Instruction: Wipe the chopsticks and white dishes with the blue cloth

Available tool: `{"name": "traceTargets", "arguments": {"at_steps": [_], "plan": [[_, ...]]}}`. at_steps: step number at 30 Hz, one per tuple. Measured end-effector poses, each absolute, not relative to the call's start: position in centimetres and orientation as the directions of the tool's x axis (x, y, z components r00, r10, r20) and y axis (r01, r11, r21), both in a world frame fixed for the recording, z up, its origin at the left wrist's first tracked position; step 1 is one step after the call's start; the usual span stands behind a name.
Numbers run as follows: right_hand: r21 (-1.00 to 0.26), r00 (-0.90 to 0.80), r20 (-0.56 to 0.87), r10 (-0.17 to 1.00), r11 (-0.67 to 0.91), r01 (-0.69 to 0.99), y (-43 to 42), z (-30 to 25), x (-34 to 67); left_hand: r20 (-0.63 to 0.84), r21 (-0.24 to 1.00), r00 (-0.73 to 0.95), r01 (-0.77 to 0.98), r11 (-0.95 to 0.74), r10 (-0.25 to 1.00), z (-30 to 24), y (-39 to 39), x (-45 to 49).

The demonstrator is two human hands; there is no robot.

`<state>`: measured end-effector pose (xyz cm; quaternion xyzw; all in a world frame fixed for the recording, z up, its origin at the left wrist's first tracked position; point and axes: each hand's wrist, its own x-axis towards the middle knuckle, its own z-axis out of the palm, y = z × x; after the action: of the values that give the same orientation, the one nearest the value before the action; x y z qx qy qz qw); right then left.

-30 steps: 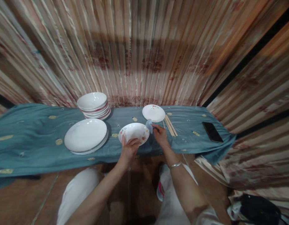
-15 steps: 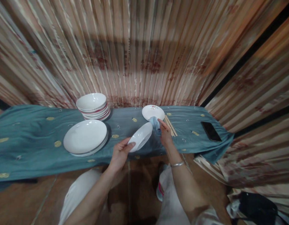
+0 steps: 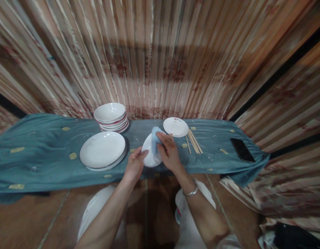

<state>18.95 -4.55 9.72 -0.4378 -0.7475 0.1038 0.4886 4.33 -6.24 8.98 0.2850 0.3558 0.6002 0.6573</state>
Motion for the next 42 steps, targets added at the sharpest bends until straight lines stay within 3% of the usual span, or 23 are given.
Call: {"name": "traceTargets", "arguments": {"at_steps": [3, 7, 17, 22, 25, 42], "plan": [[-0.451, -0.268, 0.629, 0.730, 0.623, 0.639, -5.3, 10.1, 16.9, -0.096, 0.804, 0.042, -0.586, 0.102, 0.995, 9.1, -6.2, 4.2], [-0.402, -0.251, 0.634, 0.731, 0.589, 0.701, -4.7, 10.0, 16.2, -0.072, 0.820, 0.050, -0.566, 0.088, 0.996, 9.2, -6.1, 4.1], [-0.628, -0.047, 0.581, 0.812, 0.485, 0.609, -0.4, 7.7, 19.0, -0.153, 0.783, 0.008, -0.608, 0.127, 0.988, 8.0, -4.9, 2.9], [-0.831, 0.143, 0.404, 0.904, 0.296, 0.471, 1.8, 4.1, 20.5, -0.198, 0.743, -0.001, -0.653, 0.149, 0.980, 6.8, -4.2, 1.8], [-0.870, 0.176, 0.341, 0.924, 0.239, 0.431, 2.3, 2.3, 20.7, -0.221, 0.716, 0.002, -0.679, 0.163, 0.975, 6.1, -3.8, 1.3], [-0.678, 0.006, 0.372, 0.928, 0.267, 0.685, -1.1, -0.7, 19.5, -0.451, 0.587, 0.048, -0.736, 0.337, 0.891, 2.5, -1.7, 0.1]]}}
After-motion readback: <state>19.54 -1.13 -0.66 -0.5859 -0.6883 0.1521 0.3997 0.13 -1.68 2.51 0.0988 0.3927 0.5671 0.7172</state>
